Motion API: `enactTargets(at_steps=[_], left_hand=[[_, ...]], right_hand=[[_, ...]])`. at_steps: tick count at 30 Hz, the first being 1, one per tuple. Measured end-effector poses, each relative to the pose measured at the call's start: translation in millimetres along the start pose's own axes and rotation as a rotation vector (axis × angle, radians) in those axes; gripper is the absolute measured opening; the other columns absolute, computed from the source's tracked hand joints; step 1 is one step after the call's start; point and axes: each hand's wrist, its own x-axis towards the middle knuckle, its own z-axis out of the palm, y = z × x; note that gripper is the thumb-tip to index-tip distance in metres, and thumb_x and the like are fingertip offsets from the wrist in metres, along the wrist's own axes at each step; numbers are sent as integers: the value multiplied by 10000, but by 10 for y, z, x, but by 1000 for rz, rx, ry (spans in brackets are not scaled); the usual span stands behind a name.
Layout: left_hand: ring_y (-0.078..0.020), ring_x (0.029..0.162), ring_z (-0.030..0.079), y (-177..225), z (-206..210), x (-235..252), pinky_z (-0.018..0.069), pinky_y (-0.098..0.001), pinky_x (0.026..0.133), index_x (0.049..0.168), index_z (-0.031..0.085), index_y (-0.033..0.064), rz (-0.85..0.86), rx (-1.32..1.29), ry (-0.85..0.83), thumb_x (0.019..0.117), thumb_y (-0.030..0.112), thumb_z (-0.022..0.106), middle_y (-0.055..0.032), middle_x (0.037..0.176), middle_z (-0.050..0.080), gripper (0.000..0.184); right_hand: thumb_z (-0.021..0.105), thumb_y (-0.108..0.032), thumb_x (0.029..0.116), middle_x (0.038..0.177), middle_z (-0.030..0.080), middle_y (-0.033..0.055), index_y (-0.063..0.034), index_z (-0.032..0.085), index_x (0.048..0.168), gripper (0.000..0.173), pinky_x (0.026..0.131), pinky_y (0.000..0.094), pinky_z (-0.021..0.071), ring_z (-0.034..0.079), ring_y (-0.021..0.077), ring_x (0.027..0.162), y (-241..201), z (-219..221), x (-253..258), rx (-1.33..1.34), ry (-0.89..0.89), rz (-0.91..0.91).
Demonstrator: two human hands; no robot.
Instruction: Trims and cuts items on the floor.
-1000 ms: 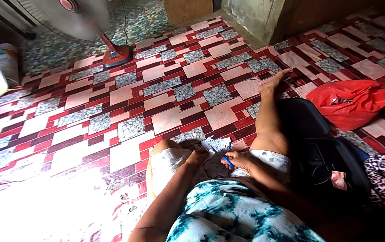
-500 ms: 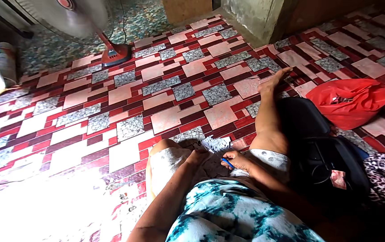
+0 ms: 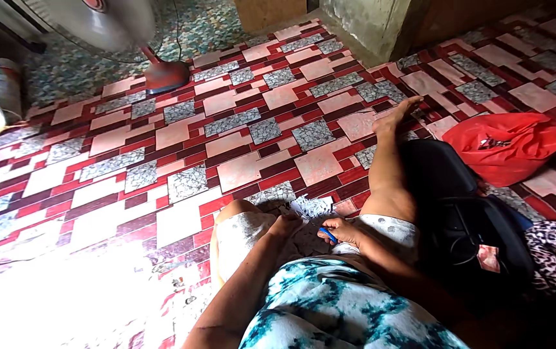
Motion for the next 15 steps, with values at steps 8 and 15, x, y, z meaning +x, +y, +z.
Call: enactTargets(at_steps=[8, 15], left_hand=[[-60, 581, 541, 17, -5, -16, 473, -213, 541, 1159, 628, 0, 0, 23, -3, 1041, 153, 605, -30, 823, 629, 195], [-69, 589, 531, -6, -6, -3, 475, -228, 551, 1142, 615, -8, 23, -4, 9, 1037, 137, 602, -28, 816, 602, 179]], right_hand=[[745, -116, 928, 859, 671, 40, 41, 640, 1149, 290, 622, 203, 514, 595, 40, 653, 15, 16, -27, 31, 42, -50], [662, -296, 1006, 791, 657, -9, -30, 645, 1129, 293, 551, 207, 437, 565, 37, 616, -14, -7, -16, -15, 26, 10]])
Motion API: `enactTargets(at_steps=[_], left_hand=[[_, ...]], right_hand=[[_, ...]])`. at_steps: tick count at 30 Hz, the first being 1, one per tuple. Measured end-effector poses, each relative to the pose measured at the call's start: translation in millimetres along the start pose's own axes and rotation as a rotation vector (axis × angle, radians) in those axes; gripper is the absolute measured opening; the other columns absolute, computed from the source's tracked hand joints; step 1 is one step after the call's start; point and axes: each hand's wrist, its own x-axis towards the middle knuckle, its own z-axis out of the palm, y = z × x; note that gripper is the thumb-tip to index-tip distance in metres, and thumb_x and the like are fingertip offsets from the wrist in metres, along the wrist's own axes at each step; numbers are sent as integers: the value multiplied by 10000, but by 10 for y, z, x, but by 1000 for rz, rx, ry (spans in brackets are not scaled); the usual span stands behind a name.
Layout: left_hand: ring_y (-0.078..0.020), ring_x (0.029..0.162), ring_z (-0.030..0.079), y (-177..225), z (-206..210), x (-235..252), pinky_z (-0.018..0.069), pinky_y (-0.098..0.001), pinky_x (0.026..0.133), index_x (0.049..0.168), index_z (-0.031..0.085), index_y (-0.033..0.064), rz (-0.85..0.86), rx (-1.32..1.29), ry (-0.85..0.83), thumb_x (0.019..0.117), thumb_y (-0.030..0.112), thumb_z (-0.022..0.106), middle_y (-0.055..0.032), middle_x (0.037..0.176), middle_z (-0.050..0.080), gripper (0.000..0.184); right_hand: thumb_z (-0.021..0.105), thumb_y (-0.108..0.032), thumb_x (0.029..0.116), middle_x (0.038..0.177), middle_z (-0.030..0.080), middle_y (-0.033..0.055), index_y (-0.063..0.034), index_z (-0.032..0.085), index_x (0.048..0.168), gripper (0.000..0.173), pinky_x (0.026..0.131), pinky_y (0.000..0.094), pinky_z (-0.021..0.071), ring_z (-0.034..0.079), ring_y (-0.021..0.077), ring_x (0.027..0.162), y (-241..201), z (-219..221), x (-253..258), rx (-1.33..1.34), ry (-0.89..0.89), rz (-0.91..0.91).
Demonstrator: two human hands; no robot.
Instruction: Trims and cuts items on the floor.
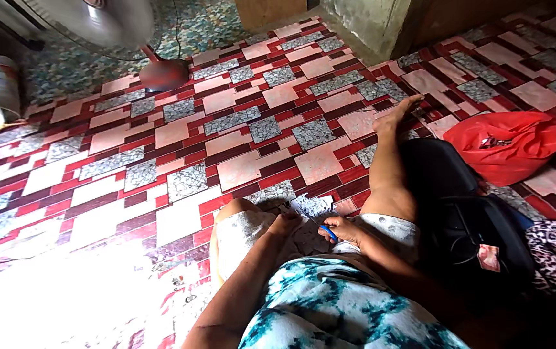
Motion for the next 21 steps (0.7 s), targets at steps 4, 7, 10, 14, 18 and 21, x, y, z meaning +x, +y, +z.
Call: enactTargets(at_steps=[4, 7, 10, 14, 18, 21], left_hand=[[-70, 579, 523, -4, -5, 4, 470, -227, 546, 1119, 609, -5, 2, -4, -8, 1037, 130, 599, -21, 795, 588, 158], [-70, 572, 519, -22, -10, 24, 464, -228, 539, 1097, 608, 6, 0, 5, -22, 1036, 138, 606, -17, 787, 588, 146], [-68, 575, 524, -15, -10, 19, 467, -227, 543, 1091, 614, 6, 3, 34, -23, 1037, 140, 604, -13, 786, 591, 145], [-71, 733, 592, 14, -25, 4, 524, -260, 709, 1146, 647, -13, 18, 64, -8, 1040, 160, 605, -51, 922, 650, 207], [-89, 730, 643, 20, -83, -5, 561, -273, 698, 1129, 649, -18, -25, -50, -46, 1009, 154, 656, -53, 897, 686, 209], [-89, 636, 620, 43, -73, -62, 540, -248, 601, 1100, 639, -17, -43, -44, -65, 987, 92, 665, -41, 830, 678, 160]], right_hand=[[679, -274, 995, 783, 654, -14, -28, 647, 1100, 269, 549, 196, 439, 564, 32, 608, 11, 2, 9, 22, -32, -3], [694, -260, 983, 779, 651, -16, -27, 652, 1082, 257, 553, 195, 453, 572, 31, 611, 23, 4, 10, 32, -34, -21], [702, -236, 978, 769, 647, -17, -21, 653, 1081, 244, 559, 196, 463, 573, 32, 608, 28, 8, 9, 41, -29, -29], [727, -184, 955, 785, 652, -1, 12, 656, 1082, 244, 595, 200, 492, 579, 34, 621, 45, 12, 8, 62, 8, -55], [758, -154, 924, 816, 661, 14, 17, 659, 1094, 261, 597, 196, 500, 586, 38, 633, 58, 5, 8, 87, 49, -55], [755, -110, 916, 866, 677, 39, 36, 656, 1131, 279, 621, 203, 520, 603, 45, 657, 64, 5, -2, 87, 71, -74]])
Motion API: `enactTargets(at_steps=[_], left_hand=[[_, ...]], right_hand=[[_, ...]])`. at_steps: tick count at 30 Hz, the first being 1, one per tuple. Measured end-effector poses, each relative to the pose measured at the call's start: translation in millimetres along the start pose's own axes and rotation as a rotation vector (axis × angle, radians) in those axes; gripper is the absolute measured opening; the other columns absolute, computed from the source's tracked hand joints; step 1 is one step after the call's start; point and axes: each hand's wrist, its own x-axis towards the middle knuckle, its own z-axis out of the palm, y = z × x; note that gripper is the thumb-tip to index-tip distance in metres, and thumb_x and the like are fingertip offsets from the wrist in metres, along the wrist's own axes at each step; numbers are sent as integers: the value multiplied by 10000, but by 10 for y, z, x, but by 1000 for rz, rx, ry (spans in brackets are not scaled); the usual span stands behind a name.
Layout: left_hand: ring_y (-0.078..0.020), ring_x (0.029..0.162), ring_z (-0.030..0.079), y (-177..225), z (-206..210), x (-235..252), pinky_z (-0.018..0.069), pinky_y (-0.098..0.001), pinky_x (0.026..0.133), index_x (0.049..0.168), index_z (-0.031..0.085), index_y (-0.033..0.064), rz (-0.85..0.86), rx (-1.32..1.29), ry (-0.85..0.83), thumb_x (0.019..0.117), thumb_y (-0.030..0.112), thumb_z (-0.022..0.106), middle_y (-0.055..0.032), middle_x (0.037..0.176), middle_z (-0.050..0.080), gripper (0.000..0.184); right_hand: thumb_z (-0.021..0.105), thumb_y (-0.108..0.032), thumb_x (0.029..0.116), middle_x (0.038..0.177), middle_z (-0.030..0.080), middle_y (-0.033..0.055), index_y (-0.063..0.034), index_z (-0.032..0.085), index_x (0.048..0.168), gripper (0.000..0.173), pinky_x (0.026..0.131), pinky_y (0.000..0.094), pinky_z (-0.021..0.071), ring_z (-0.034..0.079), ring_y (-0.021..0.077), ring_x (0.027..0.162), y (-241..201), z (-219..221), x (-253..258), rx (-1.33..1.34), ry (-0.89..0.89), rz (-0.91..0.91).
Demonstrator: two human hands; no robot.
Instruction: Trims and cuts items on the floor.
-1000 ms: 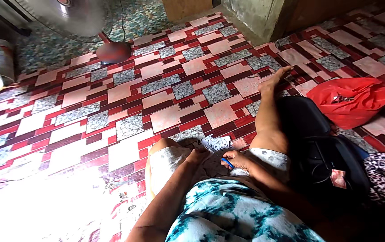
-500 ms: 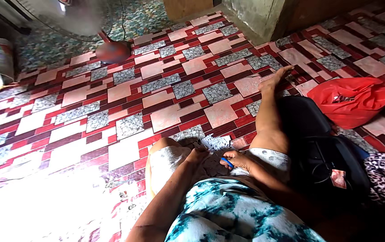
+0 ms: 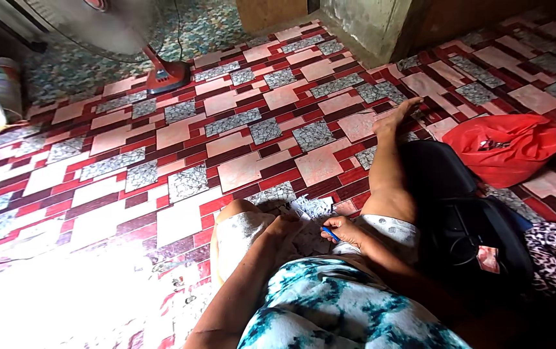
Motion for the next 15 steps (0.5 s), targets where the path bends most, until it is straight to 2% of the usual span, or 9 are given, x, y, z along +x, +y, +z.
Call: enactTargets(at_steps=[3, 7, 15], left_hand=[[-94, 622, 604, 9, 17, -3, 529, -249, 589, 1118, 629, -21, -13, 4, 36, 997, 89, 648, -51, 833, 666, 164], [-94, 642, 605, 37, 24, 3, 537, -256, 614, 1183, 608, -24, -24, 29, 53, 1022, 103, 613, -53, 859, 653, 205], [-85, 621, 588, 2, 28, 28, 521, -244, 590, 1112, 625, -3, -24, 47, 6, 1026, 126, 612, -32, 814, 635, 156]], right_hand=[[733, -113, 936, 875, 670, 44, 43, 640, 1143, 276, 626, 207, 524, 603, 48, 661, -31, 1, -19, 9, 0, 6], [671, -301, 999, 770, 658, -14, -42, 649, 1105, 281, 531, 198, 422, 556, 34, 595, -88, -20, -17, -47, -26, 96], [684, -291, 990, 759, 655, -27, -49, 652, 1084, 262, 521, 180, 411, 553, 17, 586, -42, -18, 13, -37, -65, 75]])
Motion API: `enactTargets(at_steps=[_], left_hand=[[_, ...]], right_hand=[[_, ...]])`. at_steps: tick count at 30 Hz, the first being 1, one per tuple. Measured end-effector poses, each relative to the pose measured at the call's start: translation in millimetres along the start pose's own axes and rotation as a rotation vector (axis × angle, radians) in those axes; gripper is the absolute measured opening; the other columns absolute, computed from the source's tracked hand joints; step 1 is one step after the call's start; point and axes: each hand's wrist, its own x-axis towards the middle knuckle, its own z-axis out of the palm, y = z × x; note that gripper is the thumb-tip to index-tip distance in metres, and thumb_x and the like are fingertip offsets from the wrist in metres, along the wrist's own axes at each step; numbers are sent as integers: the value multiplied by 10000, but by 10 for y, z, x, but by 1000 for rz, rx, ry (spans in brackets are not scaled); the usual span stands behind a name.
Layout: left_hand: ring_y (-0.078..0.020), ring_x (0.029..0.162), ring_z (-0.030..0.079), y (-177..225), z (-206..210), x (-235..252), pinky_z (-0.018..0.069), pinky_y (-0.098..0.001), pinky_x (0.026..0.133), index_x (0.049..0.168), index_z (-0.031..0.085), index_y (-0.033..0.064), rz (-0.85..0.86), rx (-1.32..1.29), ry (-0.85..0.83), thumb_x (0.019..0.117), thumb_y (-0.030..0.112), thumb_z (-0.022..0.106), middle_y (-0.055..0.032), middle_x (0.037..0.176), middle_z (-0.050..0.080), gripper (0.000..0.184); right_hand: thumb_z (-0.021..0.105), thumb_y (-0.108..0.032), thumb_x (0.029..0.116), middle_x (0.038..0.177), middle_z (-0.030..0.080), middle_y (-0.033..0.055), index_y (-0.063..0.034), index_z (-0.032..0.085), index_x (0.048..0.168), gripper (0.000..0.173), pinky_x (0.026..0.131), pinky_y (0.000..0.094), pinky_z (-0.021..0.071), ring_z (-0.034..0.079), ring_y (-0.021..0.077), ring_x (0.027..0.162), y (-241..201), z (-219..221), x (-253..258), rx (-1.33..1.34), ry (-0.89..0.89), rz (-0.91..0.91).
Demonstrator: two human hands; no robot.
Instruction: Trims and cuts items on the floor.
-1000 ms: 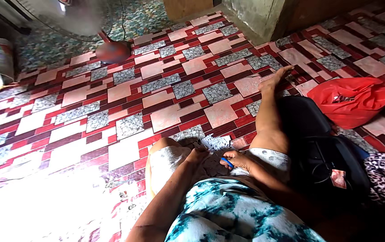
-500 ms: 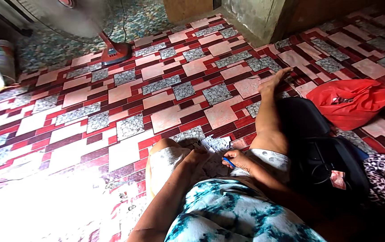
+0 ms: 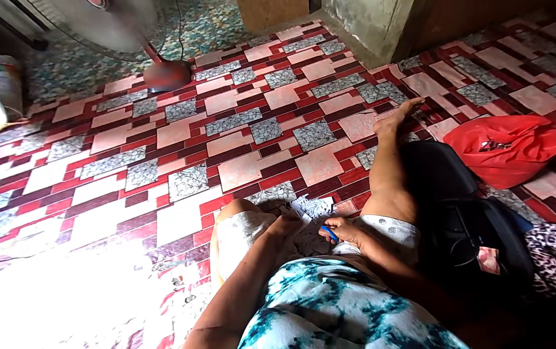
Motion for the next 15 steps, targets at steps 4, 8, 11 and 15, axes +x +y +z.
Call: enactTargets(at_steps=[4, 8, 11, 15], left_hand=[[-77, 617, 581, 6, 1, -6, 511, -238, 582, 1106, 634, -1, 3, 11, -4, 1019, 117, 618, -25, 805, 634, 146], [-73, 605, 567, 17, 9, -29, 499, -233, 569, 1099, 639, -1, 3, -15, 6, 1015, 120, 631, -24, 798, 630, 147], [-70, 599, 565, 26, 13, -17, 500, -228, 566, 1101, 639, 4, -18, -6, 19, 1020, 136, 629, -18, 793, 626, 155], [-66, 601, 568, -90, -75, -7, 495, -221, 563, 1101, 621, -54, 219, -53, -110, 1032, 87, 590, -40, 787, 627, 160]], right_hand=[[691, -278, 986, 751, 647, -29, -43, 651, 1076, 255, 531, 182, 427, 557, 20, 586, -2, -5, 1, -2, -1, -6], [731, -161, 946, 816, 653, 10, 15, 652, 1105, 250, 595, 195, 496, 583, 35, 632, 18, 7, -10, 23, 27, -51], [746, -94, 920, 882, 678, 39, 35, 643, 1156, 288, 621, 197, 511, 596, 36, 660, 19, 15, -27, 22, 33, -60], [705, -220, 975, 825, 656, 10, -1, 637, 1157, 293, 576, 203, 463, 570, 39, 632, -21, 3, -33, -18, 17, 0]])
